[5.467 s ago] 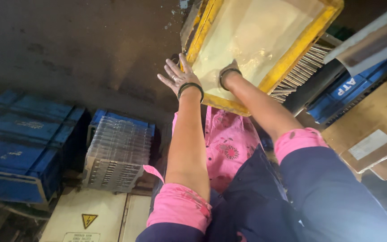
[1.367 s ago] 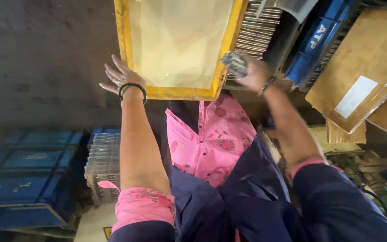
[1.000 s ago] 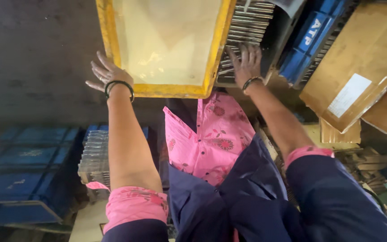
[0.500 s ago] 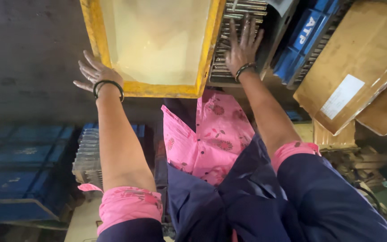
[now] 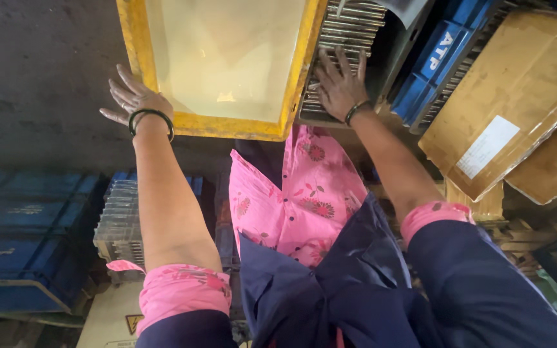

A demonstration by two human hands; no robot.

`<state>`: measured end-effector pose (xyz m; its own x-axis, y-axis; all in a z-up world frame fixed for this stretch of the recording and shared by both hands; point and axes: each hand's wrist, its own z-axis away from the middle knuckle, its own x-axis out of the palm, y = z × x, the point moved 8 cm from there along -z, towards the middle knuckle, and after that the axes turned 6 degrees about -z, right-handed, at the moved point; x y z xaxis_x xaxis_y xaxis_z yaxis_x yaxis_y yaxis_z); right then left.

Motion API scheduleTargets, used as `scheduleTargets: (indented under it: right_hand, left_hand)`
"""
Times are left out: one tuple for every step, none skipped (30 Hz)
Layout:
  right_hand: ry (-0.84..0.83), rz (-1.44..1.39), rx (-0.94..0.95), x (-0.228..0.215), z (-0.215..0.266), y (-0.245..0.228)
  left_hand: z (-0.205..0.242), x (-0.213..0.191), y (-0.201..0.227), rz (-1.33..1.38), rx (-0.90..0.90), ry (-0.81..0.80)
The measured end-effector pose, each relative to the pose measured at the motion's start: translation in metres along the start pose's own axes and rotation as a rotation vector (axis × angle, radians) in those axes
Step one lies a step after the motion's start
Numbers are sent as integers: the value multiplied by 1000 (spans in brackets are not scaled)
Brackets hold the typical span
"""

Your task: The person repeatedly scoops small metal cylindrical parts from a yellow tray and transfers them into a black tray. The hands gather the parts in handfuls and move them between the two trays multiple times.

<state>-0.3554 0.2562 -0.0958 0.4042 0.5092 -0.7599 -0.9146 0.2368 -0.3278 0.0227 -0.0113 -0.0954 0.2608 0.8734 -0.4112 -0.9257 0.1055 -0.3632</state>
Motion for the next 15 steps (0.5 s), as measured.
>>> scheduleTargets:
  right_hand:
    - [3,-12,-9,-4,-2,2]
    - [9,-19,-19,-10,-5,6]
    - [127,-86,46,-25,-4,15]
    - [238,-159,104,-36,-2,20]
    - [349,-232,162,-46,0,28]
    - [412,-247,179,-51,1,30]
    - [475,-262,196,-57,-2,36]
    - [544,-270,219,-66,-8,47]
    - [472,-179,189,-63,-24,49]
    - [400,-87,156,-61,-42,50]
    - [328,6,121,-58,-55,50]
    - [305,5,136,-59,-62,54]
    - [282,4,151,-61,-68,59]
    - [254,3,168,-62,-68,59]
    - [332,-14,153,-70,-63,53]
  left_hand:
    - [1,0,1,-6,-1,-9]
    - [0,-2,4,-6,-1,-11]
    - [-1,-4,7,-7,-2,-13]
    - [-1,-3,4,-7,-12,-20]
    - [-1,-2,2,8,-13,-24]
    - [-1,-1,0,18,-17,-28]
    - [0,0,-2,29,-20,-32]
    - [0,-2,0,33,-15,-19]
    - [1,-4,1,37,-10,-6]
    - [2,-5,2,44,-6,6]
    - [3,-5,3,46,7,8]
    - [4,-6,3,49,16,12]
    - [4,-7,3,51,25,16]
    - [5,-5,1,53,18,1]
    - [6,-4,-1,56,11,-13]
